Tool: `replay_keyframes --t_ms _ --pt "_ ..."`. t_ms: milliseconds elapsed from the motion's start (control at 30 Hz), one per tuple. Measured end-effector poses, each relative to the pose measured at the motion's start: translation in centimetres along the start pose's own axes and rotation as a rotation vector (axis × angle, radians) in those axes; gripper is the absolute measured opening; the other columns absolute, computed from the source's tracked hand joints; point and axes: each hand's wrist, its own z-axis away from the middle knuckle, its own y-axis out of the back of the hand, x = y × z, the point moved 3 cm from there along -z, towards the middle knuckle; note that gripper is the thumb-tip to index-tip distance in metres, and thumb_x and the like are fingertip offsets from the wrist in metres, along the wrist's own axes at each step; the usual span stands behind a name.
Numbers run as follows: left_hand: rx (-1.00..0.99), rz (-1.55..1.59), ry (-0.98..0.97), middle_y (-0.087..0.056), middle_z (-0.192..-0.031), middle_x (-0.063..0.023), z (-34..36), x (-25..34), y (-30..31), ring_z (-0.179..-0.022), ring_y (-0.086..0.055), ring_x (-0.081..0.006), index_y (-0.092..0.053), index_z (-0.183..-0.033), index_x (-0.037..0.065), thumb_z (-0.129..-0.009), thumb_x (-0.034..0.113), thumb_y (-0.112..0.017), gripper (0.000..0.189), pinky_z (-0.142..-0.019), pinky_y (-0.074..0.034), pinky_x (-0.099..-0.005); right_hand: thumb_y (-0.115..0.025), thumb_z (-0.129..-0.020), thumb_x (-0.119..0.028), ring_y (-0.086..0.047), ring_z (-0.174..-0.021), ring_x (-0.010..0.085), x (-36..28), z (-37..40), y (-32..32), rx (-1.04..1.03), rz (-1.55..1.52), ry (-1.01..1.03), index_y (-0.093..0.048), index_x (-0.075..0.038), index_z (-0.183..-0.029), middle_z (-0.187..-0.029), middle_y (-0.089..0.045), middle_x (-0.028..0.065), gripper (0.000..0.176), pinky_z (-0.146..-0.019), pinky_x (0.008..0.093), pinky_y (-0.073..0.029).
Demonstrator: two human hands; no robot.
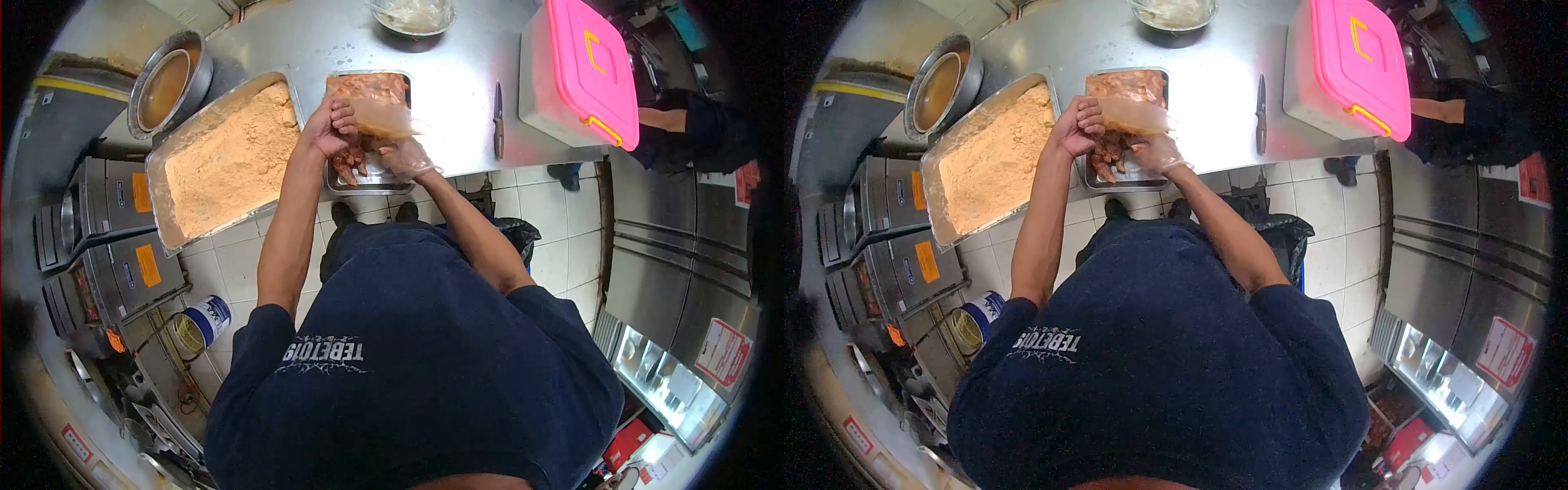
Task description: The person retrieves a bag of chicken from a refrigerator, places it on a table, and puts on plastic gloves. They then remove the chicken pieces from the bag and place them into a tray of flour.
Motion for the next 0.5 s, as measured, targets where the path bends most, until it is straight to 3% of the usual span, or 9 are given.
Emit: replay_keyframes --t_ms 67,100,167,200,267,400,500 --pt "0.008 0.004 -0.015 -0.032 -0.047 0.0064 -0.3 -0.1 0.2 -0.04 -0.032 -0.0064 -0.039 -0.06 0.014 -0.088 0.021 -0.038 0.029 -0.039 -0.03 -0.0205 -0.058 -0.073 -0.014 -0.058 -0.071 0.0203 -0.6 0.8 0.7 -0.045 -0.414 -0.05 -0.059 -0.003 -0.099 -0.082 -0.063 0.0096 0.029 -0.065 0.0306 -0.046" --pt "0.015 0.012 -0.01 -0.032 -0.047 0.0063 -0.4 -0.2 0.4 -0.04 -0.032 -0.0064 -0.04 -0.06 0.014 -0.089 0.022 -0.038 0.029 -0.039 -0.03 -0.0204 -0.058 -0.073 -0.014 -0.058 -0.071 0.0203 -1.9 1.4 1.7 -0.063 -0.409 -0.028 -0.059 -0.003 -0.099 -0.082 -0.063 0.0096 0.029 -0.065 0.0306 -0.046" --pt "0.032 0.024 -0.042 -0.033 -0.047 0.0063 -0.1 0.1 0.6 -0.041 -0.032 -0.0064 -0.04 -0.061 0.014 -0.089 0.023 -0.038 0.029 -0.04 -0.03 -0.0203 -0.057 -0.072 -0.014 -0.052 -0.068 0.0109 -4.8 3.1 3.7 -0.176 -0.527 -0.121 -0.059 0.0 -0.095 -0.08 -0.059 0.005 0.027 -0.061 0.023 -0.042" --pt "0.075 0.017 -0.024 -0.033 -0.047 0.0064 -0.2 -0.1 0.6 -0.04 -0.032 -0.0064 -0.039 -0.061 0.015 -0.089 0.023 -0.039 0.029 -0.039 -0.03 -0.0206 -0.057 -0.072 -0.014 -0.052 -0.068 0.0109 -5.0 3.2 3.7 -0.199 -0.517 -0.102 -0.059 0.0 -0.095 -0.08 -0.059 0.005 0.027 -0.061 0.023 -0.042" --pt "0.112 0.02 -0.024 -0.032 -0.047 0.0064 -0.2 -0.1 0.5 -0.04 -0.031 -0.0063 -0.039 -0.06 0.017 -0.088 0.023 -0.039 0.029 -0.039 -0.03 -0.0208 -0.06 -0.073 -0.014 -0.052 -0.066 0.0101 -4.6 3.4 3.7 -0.297 -0.666 -0.268 -0.059 -0.001 -0.096 -0.079 -0.058 0.0043 0.026 -0.058 0.0216 -0.042" --pt "0.119 0.001 -0.046 -0.033 -0.048 0.0071 0.2 0.0 1.1 -0.04 -0.032 -0.0059 -0.038 -0.061 0.017 -0.087 0.024 -0.041 0.028 -0.038 -0.029 -0.0201 -0.063 -0.074 -0.016 -0.052 -0.065 0.0083 -6.8 5.8 7.2 -0.383 -0.828 -0.228 -0.058 -0.001 -0.097 -0.078 -0.059 0.0042 0.028 -0.054 0.0189 -0.04" --pt "0.129 -0.001 -0.006 -0.034 -0.048 0.0068 0.9 -1.0 1.7 -0.04 -0.031 -0.0056 -0.04 -0.064 0.017 -0.09 0.033 -0.041 0.03 -0.038 -0.027 -0.0196 -0.062 -0.073 -0.011 -0.055 -0.065 0.0116 -10.6 6.8 12.2 -0.273 -0.896 -0.106 -0.058 0.001 -0.092 -0.08 -0.06 0.0072 0.022 -0.057 0.0203 -0.043"
